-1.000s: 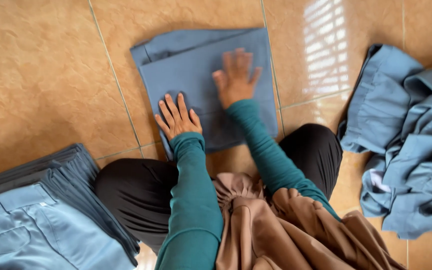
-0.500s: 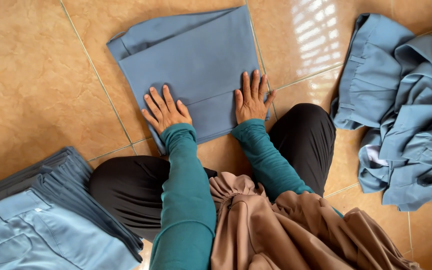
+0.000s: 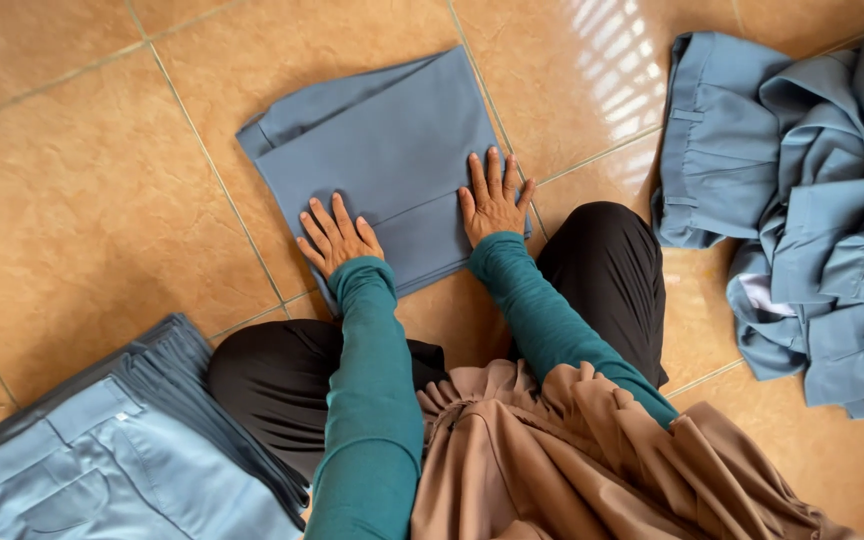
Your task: Folding blue fabric pants into neat rectangles and stacking them on the floor.
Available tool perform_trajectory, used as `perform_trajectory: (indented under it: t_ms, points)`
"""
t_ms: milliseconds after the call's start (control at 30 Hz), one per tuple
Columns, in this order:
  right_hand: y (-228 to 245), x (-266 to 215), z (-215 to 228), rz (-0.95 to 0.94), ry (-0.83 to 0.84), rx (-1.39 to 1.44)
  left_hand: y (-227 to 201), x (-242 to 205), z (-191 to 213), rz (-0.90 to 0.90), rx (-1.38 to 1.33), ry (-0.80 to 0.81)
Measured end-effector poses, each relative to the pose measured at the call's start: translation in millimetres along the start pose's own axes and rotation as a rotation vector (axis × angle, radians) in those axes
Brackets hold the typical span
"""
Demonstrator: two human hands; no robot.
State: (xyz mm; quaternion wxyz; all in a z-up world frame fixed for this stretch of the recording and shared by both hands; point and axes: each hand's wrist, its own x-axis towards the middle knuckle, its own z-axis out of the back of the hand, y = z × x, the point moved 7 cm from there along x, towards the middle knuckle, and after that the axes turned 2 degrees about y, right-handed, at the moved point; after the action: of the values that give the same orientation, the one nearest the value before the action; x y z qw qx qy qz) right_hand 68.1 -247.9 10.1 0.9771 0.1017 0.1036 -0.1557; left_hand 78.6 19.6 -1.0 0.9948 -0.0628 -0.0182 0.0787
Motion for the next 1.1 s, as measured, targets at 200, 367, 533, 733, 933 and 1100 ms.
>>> perform_trajectory:
  t_ms: [200,367,533,733,933,1100]
  points:
    - [-12.7,0.5,3.0,0.152,0.087,0.023,26.8,-16.1,-14.0,0.057,0.101,0.103]
    - [-24.1,5.4,-8.4,0.200,0.014,-0.015,52.6,-19.2,-48.6,0.186,-0.017,0.286]
    - [-23.9,12.0,-12.1,0.170,0.004,-0.004,109.9,-9.4,-89.7,0.424,-0.472,0.146]
    - [-26.9,-6.0,-12.4,0.131,0.104,-0.051,118.4,-17.3,-67.7,0.634,-0.565,0.330]
    - [-24.6,-53.5,-10.1,0.158,0.310,-0.123,146.0,-4.0,-148.4,0.681,-0.462,0.557]
    - [-19.2,-60.2,-1.1,0.179,0.380,-0.145,133.8,-18.7,-68.4,0.765,-0.717,0.543]
